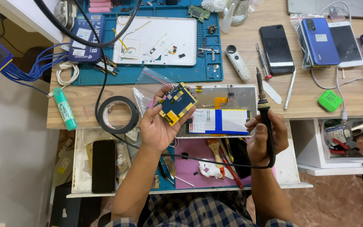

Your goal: The person holds a small circuit board and uses a digital microscope to inspect it. They then use a soldering iron and tweezers to work on the board, applying heat and manipulating components.

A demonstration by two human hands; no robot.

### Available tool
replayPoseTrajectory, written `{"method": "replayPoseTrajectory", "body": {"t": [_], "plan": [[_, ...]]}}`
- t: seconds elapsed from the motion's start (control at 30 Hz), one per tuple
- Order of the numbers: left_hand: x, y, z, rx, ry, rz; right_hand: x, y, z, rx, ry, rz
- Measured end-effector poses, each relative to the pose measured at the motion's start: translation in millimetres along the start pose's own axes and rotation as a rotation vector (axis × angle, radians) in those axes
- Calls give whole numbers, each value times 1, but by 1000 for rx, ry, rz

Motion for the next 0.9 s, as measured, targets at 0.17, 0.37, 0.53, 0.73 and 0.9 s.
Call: {"method": "replayPoseTrajectory", "body": {"t": [0.17,0.37,0.53,0.73,0.9], "plan": [[3,0,-1,-88,-13,-10,0,-1,-2,-28,-22,-15],[4,2,2,-162,-101,-62,-4,-1,0,-20,-21,-38],[6,1,10,-183,-230,-101,-7,-2,3,-7,-48,-79],[11,8,15,-220,-345,-92,-22,7,11,41,-175,-196],[14,10,19,-253,-332,-132,-26,2,12,33,-202,-256]]}}
Point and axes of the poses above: each hand's wrist, its own y-axis away from the middle knuckle, its own z-axis out of the back of the hand, x = y × z, the point moved 6 cm from there along -y, towards the middle knuckle, and after that the axes turned 5 degrees about -y, right-handed, at the moved point
